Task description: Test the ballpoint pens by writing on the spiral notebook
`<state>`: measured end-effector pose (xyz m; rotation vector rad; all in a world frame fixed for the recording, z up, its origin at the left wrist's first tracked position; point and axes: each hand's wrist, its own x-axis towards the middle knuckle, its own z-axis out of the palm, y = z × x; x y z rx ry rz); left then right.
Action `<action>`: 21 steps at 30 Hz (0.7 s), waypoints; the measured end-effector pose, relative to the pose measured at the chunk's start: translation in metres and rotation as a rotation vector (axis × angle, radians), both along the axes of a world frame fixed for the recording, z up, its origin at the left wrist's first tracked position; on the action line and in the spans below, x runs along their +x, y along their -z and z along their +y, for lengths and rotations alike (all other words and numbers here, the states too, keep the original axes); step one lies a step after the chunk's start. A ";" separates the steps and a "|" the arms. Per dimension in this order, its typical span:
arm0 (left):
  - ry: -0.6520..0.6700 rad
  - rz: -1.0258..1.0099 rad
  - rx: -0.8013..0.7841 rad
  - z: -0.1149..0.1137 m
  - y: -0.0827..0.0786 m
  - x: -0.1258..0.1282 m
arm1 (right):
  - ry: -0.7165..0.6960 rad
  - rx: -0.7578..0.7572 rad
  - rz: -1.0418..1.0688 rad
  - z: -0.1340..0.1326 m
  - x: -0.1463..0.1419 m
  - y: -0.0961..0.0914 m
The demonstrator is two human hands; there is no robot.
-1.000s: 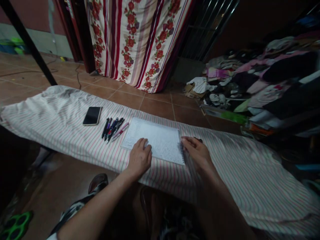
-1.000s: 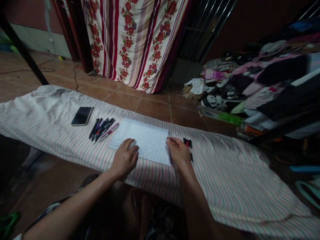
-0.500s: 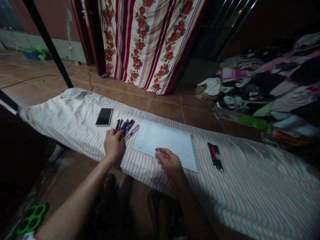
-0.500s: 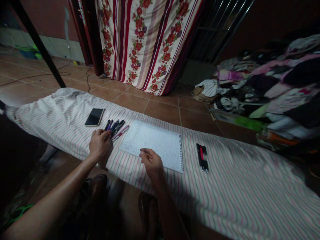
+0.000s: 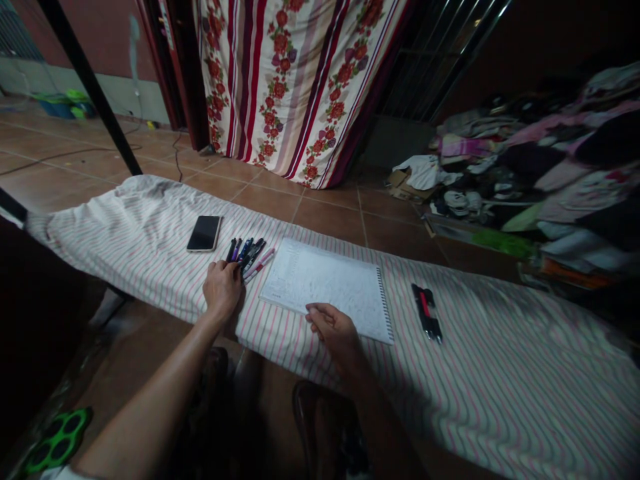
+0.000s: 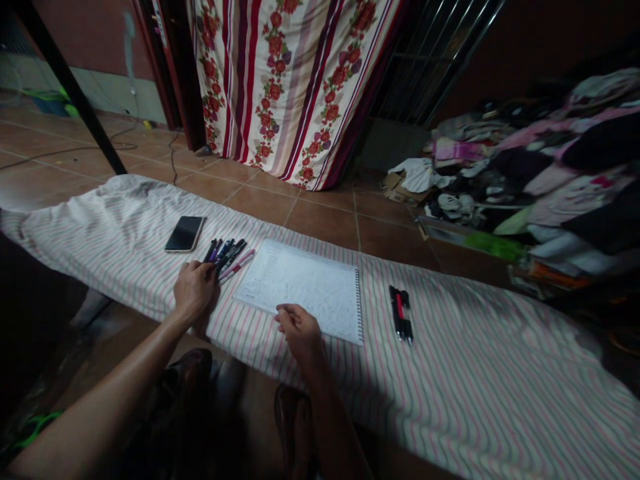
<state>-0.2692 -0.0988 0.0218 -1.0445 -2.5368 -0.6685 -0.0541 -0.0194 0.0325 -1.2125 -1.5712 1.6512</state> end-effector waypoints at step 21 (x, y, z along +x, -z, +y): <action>0.137 -1.412 0.898 0.017 -0.019 0.083 | 0.021 -0.035 0.252 -0.003 -0.012 0.000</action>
